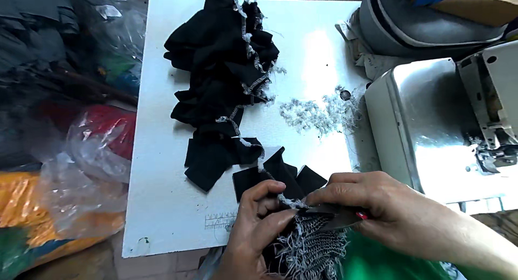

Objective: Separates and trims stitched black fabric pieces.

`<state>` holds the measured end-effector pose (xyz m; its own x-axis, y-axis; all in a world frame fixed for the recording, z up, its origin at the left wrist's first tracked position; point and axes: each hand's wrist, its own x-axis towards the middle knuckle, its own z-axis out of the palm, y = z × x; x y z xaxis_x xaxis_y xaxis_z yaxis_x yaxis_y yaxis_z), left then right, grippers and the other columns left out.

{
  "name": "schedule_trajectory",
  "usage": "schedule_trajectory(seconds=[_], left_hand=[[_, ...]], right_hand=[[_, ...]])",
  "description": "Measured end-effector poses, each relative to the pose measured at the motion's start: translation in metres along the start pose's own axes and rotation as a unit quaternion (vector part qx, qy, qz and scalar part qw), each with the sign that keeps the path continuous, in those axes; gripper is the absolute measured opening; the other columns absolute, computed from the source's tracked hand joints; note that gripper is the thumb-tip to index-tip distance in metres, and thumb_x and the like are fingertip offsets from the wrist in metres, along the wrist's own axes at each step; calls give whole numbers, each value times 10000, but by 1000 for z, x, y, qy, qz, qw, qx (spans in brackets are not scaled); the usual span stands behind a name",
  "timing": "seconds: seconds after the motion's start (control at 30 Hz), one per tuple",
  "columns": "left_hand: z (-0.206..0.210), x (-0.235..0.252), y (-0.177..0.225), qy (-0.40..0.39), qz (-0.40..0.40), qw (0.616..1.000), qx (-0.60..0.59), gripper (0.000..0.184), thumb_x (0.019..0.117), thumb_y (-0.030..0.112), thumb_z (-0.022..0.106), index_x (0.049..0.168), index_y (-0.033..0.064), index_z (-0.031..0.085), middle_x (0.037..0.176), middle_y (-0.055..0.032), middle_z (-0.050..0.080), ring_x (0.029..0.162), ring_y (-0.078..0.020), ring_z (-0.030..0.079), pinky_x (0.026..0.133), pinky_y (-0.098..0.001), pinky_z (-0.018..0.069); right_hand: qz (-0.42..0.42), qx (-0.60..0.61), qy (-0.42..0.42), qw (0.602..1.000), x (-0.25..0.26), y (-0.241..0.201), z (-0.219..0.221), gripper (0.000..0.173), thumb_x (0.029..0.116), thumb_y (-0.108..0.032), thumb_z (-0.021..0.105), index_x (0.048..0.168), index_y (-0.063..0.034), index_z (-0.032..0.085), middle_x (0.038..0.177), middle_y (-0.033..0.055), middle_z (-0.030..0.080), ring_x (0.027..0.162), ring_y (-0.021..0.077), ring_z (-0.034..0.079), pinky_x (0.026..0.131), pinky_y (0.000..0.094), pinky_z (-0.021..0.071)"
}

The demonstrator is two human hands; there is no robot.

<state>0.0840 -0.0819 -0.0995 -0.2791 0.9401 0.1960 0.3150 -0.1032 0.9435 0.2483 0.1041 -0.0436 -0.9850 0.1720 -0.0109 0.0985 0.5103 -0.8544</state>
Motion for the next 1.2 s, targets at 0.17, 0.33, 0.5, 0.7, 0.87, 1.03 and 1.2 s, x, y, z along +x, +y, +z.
schedule_trajectory(seconds=[0.17,0.33,0.5,0.7,0.87,1.03,1.2], left_hand=[[-3,-1,-2,0,-13,998,-56,338,925,430,709,1243,330,652,1491,242,411,1247,136,464,1020,-93,432],[-7,1,-7,-4,-2,998,-61,334,942,464,678,1257,357,649,1508,261,419,1336,85,435,1084,-139,413],[-9,2,-12,10,19,999,-49,250,998,418,613,1234,351,662,1512,244,462,1433,2,396,1162,-229,392],[-10,5,-10,-19,84,994,-61,246,1069,238,508,1276,260,640,1538,230,441,1426,34,389,1173,-196,354],[-10,7,-7,-16,84,995,-59,218,1060,209,531,1218,245,675,1525,228,447,1397,52,406,1157,-173,353],[-9,8,-9,-25,94,994,-58,209,1049,217,553,1220,238,671,1534,228,429,1401,58,393,1156,-170,351],[-10,7,-12,-27,96,993,-62,230,1056,221,537,1244,243,667,1558,224,408,1427,40,374,1173,-185,341]], right_hand=[[63,-63,97,991,-10,10,-7,263,908,-167,651,1158,-180,735,920,-74,638,703,-53,562,593,100,479],[155,68,147,975,-31,1,-18,299,1025,-398,541,1141,-174,703,822,-116,615,641,-84,538,545,84,457],[165,333,-44,927,-47,-6,4,679,1039,-641,294,1131,-75,660,750,-61,548,634,-53,488,571,127,417],[203,323,-57,923,-43,-3,8,542,1090,-507,325,1113,-86,664,694,-79,521,578,-43,470,533,140,402],[215,303,-50,927,-41,-5,7,522,1092,-478,342,1087,-66,662,695,-65,521,583,-31,472,542,152,404],[229,251,-34,940,-36,-6,9,508,1088,-470,362,1101,-65,670,705,-46,544,598,-7,492,562,181,421],[225,210,17,951,-33,-5,16,483,1082,-446,403,1089,-60,693,716,-38,563,608,-17,492,571,160,411]])
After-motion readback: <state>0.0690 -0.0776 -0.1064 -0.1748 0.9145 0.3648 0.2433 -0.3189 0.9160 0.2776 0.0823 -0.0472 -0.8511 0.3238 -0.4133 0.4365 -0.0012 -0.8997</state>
